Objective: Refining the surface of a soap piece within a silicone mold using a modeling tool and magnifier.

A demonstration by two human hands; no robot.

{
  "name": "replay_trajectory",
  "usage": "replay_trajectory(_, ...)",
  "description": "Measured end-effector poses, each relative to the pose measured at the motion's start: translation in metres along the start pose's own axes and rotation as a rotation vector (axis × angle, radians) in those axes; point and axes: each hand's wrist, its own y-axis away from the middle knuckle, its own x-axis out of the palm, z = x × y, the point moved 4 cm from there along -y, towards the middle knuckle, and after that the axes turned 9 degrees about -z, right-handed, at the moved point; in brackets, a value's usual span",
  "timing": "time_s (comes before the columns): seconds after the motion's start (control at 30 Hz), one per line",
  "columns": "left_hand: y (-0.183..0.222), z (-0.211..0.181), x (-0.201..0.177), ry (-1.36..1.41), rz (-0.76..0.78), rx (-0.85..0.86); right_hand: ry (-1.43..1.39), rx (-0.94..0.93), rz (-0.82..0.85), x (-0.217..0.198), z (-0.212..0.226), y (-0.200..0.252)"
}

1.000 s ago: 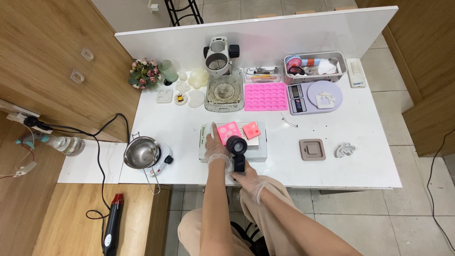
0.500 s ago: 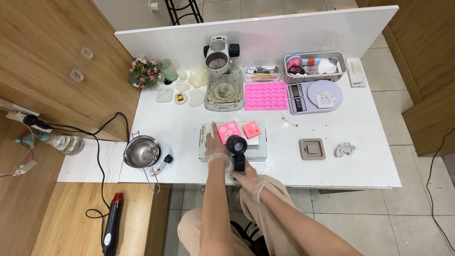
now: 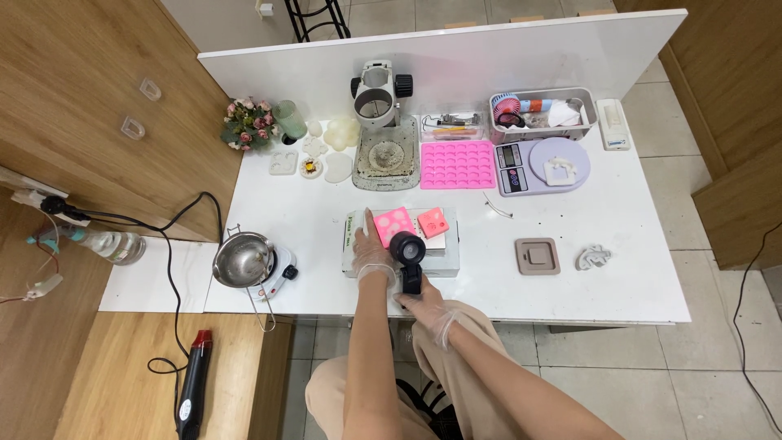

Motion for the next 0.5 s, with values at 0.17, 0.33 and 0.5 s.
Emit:
replay_trajectory(0.17, 0.001, 0.0, 0.0, -0.007, -0.009, 0.005, 0.04, -0.04, -0.007, 0.0, -0.005, -0.003)
replay_trajectory(0.33, -0.003, 0.003, 0.006, 0.009, -0.026, 0.01, 0.034, -0.059, -0.003, -0.001, -0.001, -0.001)
replay_trajectory(0.5, 0.005, -0.001, -0.002, 0.024, -0.05, 0.031, 0.044, -0.003, 0.003, -0.002, 0.003, 0.001)
